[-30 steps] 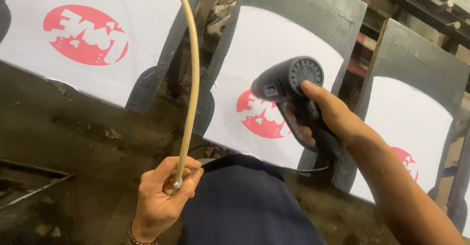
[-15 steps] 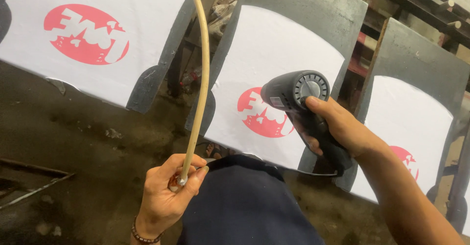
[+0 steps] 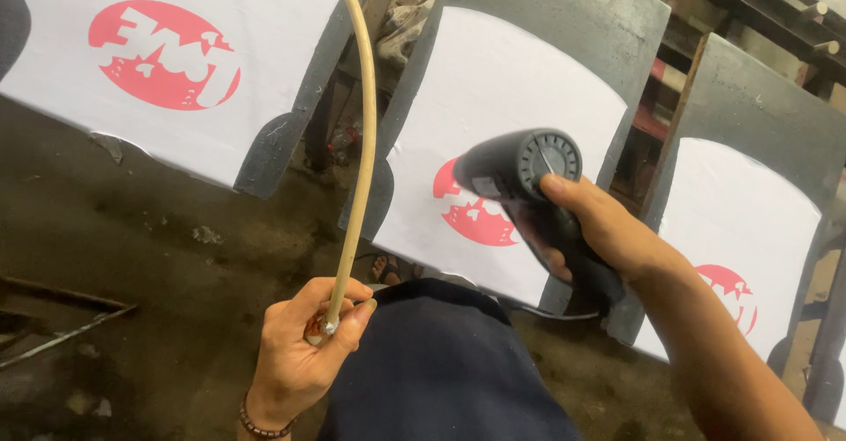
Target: Using a heat gun to dry the ink on screen-printed shirts.
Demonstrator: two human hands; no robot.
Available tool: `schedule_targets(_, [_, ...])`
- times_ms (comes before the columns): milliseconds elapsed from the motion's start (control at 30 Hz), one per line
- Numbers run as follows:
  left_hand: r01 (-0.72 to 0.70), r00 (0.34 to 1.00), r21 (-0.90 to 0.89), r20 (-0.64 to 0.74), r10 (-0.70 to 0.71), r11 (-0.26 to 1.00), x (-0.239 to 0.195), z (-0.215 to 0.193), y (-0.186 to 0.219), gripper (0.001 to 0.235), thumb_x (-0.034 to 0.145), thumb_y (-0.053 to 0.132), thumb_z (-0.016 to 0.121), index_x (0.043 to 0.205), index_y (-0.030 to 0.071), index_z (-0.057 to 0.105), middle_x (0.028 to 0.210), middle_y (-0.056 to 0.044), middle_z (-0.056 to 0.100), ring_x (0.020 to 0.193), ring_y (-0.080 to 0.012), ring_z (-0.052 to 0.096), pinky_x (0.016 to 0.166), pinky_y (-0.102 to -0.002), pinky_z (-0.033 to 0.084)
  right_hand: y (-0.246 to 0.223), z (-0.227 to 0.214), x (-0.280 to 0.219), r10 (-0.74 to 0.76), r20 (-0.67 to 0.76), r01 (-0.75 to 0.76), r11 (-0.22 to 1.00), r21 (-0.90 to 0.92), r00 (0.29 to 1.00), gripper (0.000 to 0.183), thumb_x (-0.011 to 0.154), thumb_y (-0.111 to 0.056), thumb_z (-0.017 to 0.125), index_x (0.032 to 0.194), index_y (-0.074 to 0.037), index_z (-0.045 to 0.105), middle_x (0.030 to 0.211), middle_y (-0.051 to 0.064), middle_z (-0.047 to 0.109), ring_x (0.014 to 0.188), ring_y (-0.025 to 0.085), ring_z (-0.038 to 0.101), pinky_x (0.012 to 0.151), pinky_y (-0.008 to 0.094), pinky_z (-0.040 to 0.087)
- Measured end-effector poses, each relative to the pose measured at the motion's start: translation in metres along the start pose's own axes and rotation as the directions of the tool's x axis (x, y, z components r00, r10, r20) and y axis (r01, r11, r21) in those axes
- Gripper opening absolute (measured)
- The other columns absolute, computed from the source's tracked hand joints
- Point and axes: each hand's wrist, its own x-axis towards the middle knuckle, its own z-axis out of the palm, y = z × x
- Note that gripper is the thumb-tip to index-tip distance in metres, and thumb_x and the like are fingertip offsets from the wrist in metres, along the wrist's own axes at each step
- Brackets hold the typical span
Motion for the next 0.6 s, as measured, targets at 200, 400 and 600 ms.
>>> schedule_targets(200, [-0.011,1.000,-0.011,-0.021,0.011,1.000,-0.003,-0.001,0.000,0.008,0.090,0.005,0.068,0.097,0.008,0.069,0.053,0.004,0.040,0.044,-0.0065,0.047,0.043,-0.017,0.048,-0.006,-0.001,0.003,0.089,0.206,-0.105,0.992,0.067,0.975,0.070,0.089,-0.064,0.052,0.079,0.004,0.061,0.046,0.011,0.047,0.034,0.017,0.041,0.037,0.027,0.037])
schedule_targets(400, [-0.046,0.999,-0.005,-0.027,0.046,0.999,-0.007,-0.002,0.000,0.007,0.091,0.004,0.067,0.097,0.006,0.069,0.053,0.003,0.041,0.044,-0.0058,0.045,0.042,-0.016,0.044,-0.006,-0.009,0.009,0.119,-0.014,-0.119,0.993,0.021,0.993,0.065,0.090,-0.060,0.054,0.076,0.004,0.057,0.052,0.012,0.051,0.037,0.018,0.045,0.035,0.029,0.038])
schedule_targets(600, [-0.024,1.000,0.011,-0.017,0.024,1.000,-0.003,-0.002,-0.007,0.007,0.092,0.008,0.066,0.099,0.008,0.068,0.050,0.003,0.046,0.042,-0.0071,0.055,0.044,-0.016,0.051,-0.001,-0.012,-0.004,0.055,-0.183,-0.072,0.993,-0.090,0.982,0.054,0.099,-0.048,0.048,0.075,0.000,0.055,0.050,0.011,0.051,0.036,0.015,0.047,0.032,0.029,0.042])
